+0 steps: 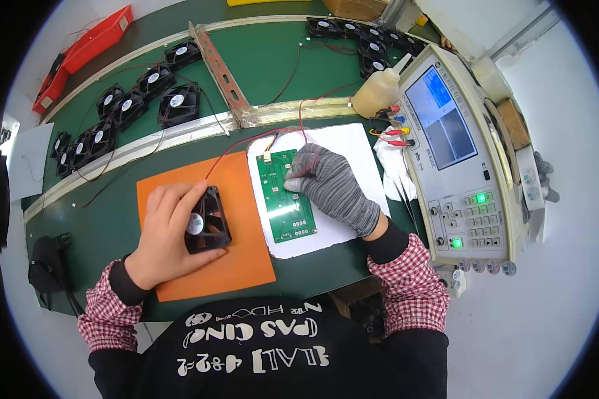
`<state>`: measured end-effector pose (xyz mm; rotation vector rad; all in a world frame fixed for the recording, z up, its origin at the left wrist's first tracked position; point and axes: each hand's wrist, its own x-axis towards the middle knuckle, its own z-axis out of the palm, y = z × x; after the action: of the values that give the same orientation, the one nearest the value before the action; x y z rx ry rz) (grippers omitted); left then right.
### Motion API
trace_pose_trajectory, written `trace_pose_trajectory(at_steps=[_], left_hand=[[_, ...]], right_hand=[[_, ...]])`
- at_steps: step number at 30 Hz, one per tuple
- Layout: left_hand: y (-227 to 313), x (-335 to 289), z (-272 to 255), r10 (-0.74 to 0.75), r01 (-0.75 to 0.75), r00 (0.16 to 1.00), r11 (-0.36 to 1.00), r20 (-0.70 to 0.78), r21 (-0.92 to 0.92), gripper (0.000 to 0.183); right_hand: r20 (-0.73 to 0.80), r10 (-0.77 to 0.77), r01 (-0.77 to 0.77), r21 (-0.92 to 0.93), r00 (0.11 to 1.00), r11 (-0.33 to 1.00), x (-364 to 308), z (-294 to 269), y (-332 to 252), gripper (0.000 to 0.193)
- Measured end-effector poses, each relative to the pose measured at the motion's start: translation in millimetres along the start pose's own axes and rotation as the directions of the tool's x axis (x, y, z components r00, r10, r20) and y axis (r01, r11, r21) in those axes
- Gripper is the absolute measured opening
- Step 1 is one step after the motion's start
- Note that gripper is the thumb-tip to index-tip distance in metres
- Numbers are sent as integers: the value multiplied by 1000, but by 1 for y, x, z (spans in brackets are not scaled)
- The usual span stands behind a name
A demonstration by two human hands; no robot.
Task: The person repeatedly picks up small black cooling fans from a green workbench and connects them to a green circuit board using red and black wires. After connecting each fan, the person places it back on the table. The process is repeated for multiple fans throughout the clip.
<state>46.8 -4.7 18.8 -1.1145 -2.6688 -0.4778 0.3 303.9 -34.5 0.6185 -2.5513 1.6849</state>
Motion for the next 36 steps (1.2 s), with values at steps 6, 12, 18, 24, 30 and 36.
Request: trace_pose_trajectory(at_steps=[6,12,18,24,30,36], left_hand=[[23,-15,-62,208,-259,966,728,-155,-635,98],[26,-11,-71,202,-277,952,885,-228,-375,101],[20,-22,-63,176,51,983,52,59,-997,97],[0,12,-63,89,-152,988,586,-123,-796,101],[-84,142,15,36,-23,939,999,-341,42,103],[-133,147,26,-265,271,962,919,-60,285,73]], right_hand=[[-2,-186,181,-209,983,961,-2,4,2,18],[-20,-132,125,-202,991,971,-6,0,2,19],[-40,-163,153,-179,986,972,-5,3,8,19],[-31,-206,188,-300,978,935,-4,8,3,17],[-271,59,-5,195,961,981,-14,-7,-11,11],[-87,164,-138,250,983,958,-14,-10,-41,52]])
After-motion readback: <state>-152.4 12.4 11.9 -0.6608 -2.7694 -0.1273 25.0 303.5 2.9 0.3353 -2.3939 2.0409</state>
